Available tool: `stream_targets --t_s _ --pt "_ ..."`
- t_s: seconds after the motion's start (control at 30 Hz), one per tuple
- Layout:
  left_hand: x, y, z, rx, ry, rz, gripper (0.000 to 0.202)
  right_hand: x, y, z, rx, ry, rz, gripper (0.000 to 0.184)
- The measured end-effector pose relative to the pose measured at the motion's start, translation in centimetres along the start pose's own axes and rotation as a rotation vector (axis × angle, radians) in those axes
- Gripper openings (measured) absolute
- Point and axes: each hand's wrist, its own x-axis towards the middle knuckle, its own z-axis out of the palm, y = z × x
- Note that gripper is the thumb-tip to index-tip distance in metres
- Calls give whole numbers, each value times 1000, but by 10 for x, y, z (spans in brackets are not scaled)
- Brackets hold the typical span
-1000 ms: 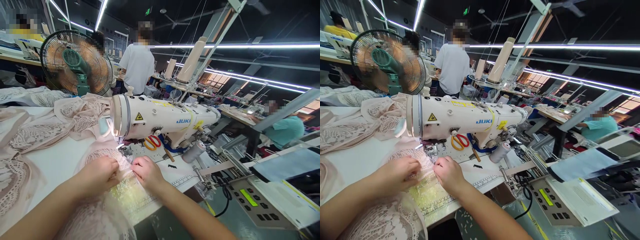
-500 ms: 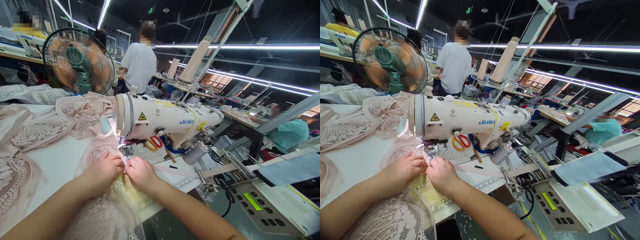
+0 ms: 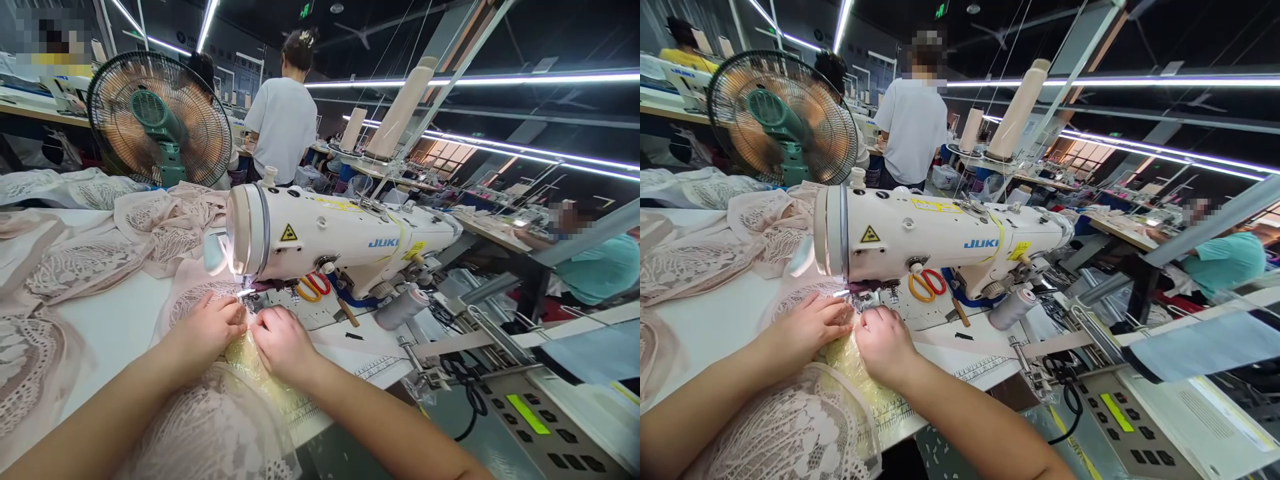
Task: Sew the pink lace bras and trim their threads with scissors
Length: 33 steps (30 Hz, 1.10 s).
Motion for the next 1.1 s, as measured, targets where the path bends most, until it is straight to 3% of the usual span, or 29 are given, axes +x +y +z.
stream_targets --t_s 0.37,0.77,0.87,0.93,1.0,1.03,1.1 --pt "2 -11 4 111 52 -27 35 -4 1 0 66 21 19 18" --pt "5 -27 7 171 52 -178 44 -4 0 1 121 31 56 16" --pt "4 -28 3 176 138 -214 40 -5 2 -8 250 34 103 19" --pt "1 -22 -6 117 253 -183 31 -10 4 -19 410 25 182 23" --pt "-1 -11 -18 -54 332 -127 27 -20 4 -33 620 -68 278 29" --pt "-2 -3 -24 -180 319 -92 31 -26 3 -40 733 -149 315 29" --pt "-4 12 -33 -457 172 -33 32 -37 -4 -51 897 -334 334 29"
